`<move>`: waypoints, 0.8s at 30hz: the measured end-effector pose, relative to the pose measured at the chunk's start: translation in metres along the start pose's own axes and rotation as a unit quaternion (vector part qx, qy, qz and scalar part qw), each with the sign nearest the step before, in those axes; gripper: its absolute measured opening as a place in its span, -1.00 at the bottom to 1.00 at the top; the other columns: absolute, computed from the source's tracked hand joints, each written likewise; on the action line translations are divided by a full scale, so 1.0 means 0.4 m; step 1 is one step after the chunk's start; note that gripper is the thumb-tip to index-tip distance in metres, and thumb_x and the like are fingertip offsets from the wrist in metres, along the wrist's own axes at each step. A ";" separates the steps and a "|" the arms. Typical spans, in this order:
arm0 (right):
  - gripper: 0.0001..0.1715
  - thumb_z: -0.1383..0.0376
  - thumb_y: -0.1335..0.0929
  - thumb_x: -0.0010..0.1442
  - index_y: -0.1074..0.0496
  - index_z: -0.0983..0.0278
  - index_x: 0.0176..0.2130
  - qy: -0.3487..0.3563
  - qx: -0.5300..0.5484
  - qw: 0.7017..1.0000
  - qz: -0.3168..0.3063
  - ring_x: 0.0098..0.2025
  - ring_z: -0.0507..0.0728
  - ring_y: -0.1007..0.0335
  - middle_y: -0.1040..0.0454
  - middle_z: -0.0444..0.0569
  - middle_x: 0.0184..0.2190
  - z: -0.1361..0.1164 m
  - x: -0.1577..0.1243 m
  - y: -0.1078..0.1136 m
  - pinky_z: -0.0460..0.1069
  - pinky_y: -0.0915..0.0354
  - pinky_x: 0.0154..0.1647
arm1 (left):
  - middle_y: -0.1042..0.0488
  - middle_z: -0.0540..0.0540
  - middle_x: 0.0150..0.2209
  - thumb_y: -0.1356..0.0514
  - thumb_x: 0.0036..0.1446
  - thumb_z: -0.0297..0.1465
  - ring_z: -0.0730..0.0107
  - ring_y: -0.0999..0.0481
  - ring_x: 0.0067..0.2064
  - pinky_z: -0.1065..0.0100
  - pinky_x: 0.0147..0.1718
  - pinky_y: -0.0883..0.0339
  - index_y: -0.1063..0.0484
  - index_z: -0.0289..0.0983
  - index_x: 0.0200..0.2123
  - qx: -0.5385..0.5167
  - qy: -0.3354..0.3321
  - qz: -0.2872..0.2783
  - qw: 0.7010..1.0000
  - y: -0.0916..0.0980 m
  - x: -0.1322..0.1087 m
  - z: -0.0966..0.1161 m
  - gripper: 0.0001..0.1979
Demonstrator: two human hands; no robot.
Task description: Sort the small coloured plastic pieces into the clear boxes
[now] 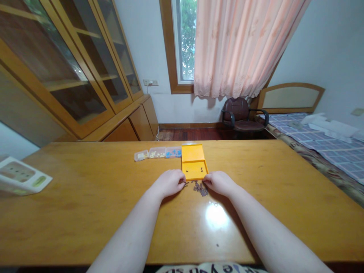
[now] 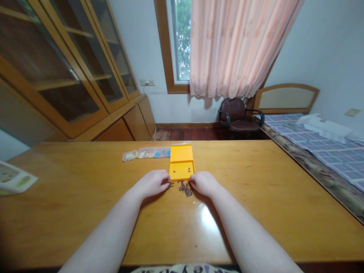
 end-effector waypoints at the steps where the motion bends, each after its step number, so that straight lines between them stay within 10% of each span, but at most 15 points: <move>1: -0.72 0.21 -0.26 0.15 -0.55 0.16 -0.35 -0.001 -0.003 1.000 0.000 -0.35 0.13 -0.47 -0.58 -0.06 -0.36 0.000 0.001 0.000 -0.08 -0.21 -0.38 | -0.48 -0.07 -0.34 -0.13 0.06 -0.38 0.34 -0.44 -0.31 0.38 -0.32 -0.25 -0.46 -0.22 -0.39 0.004 0.004 0.009 1.000 0.002 0.002 -0.001 -0.89; 10: -0.70 0.25 -0.24 0.15 -0.55 0.23 -0.38 -0.009 -0.025 1.000 -0.004 -0.39 0.13 -0.47 -0.57 0.01 -0.40 -0.015 0.003 0.007 -0.08 -0.22 -0.39 | -0.45 -0.11 -0.18 -0.10 0.15 -0.36 0.28 -0.44 -0.18 0.30 -0.17 -0.28 -0.42 -0.23 -0.19 0.027 0.060 0.093 0.993 -0.019 0.033 -0.019 -0.82; 24: -0.72 0.23 -0.27 0.14 -0.57 0.10 -0.26 -0.012 0.013 1.000 -0.022 -0.29 0.14 -0.48 -0.59 -0.06 -0.32 0.008 -0.006 0.014 -0.08 -0.24 -0.28 | -0.47 -0.06 -0.32 -0.10 0.15 -0.32 0.32 -0.45 -0.28 0.33 -0.25 -0.28 -0.52 -0.12 -0.26 0.047 -0.060 0.007 0.997 -0.045 0.029 0.039 -0.80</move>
Point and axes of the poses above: each hand's wrist, its own x-axis towards the middle knuckle, its own y-axis out of the back of the hand, z = x × y, the point moved 5 cm from there along x, towards the middle knuckle
